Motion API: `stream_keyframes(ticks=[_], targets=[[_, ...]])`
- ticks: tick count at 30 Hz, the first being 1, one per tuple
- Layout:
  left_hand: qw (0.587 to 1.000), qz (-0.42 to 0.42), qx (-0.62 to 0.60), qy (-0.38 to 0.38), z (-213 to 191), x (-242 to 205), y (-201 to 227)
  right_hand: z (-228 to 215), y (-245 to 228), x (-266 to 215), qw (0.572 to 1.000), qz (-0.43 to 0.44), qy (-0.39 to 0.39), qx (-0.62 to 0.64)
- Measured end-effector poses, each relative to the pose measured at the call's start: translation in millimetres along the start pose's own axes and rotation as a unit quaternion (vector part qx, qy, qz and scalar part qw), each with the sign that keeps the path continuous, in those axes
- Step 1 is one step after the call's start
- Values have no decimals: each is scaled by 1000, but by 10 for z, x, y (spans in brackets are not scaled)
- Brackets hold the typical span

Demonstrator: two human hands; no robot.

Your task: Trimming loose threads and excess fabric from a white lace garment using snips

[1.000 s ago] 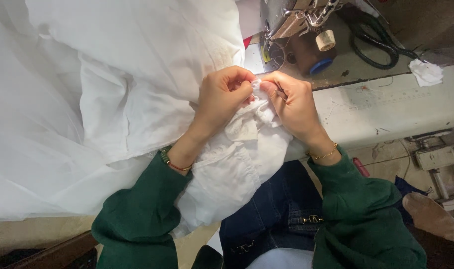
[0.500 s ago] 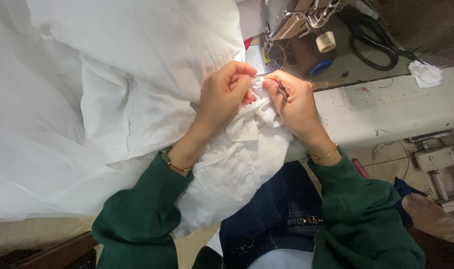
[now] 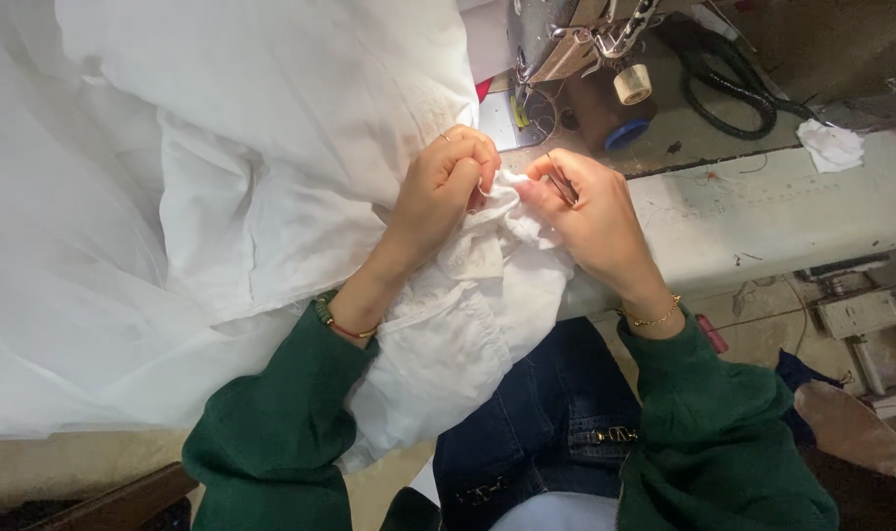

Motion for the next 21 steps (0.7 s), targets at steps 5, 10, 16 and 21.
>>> stream_keyframes(ticks=[5,10,16,21], targets=[[995,22,92,-15,-12,-20,-22,-45,-31,44,997,-58,42,19],[981,88,164,-58,25,-43,43,-54,-119,-1,997,-40,53,37],[986,122,85,-71,41,-29,113,-45,-30,29,996,-56,46,48],[995,78,44,47,-65,-35,317,-86,-94,0,992,-63,68,82]])
Point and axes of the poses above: each hand's wrist, its own x-axis towards the middle knuckle, its own z-axis out of the palm, y = z × x, the point moved 5 cm from there along x, towards the middle knuckle, and after that the axes turned 4 degrees about z, right-handed, at the moved point
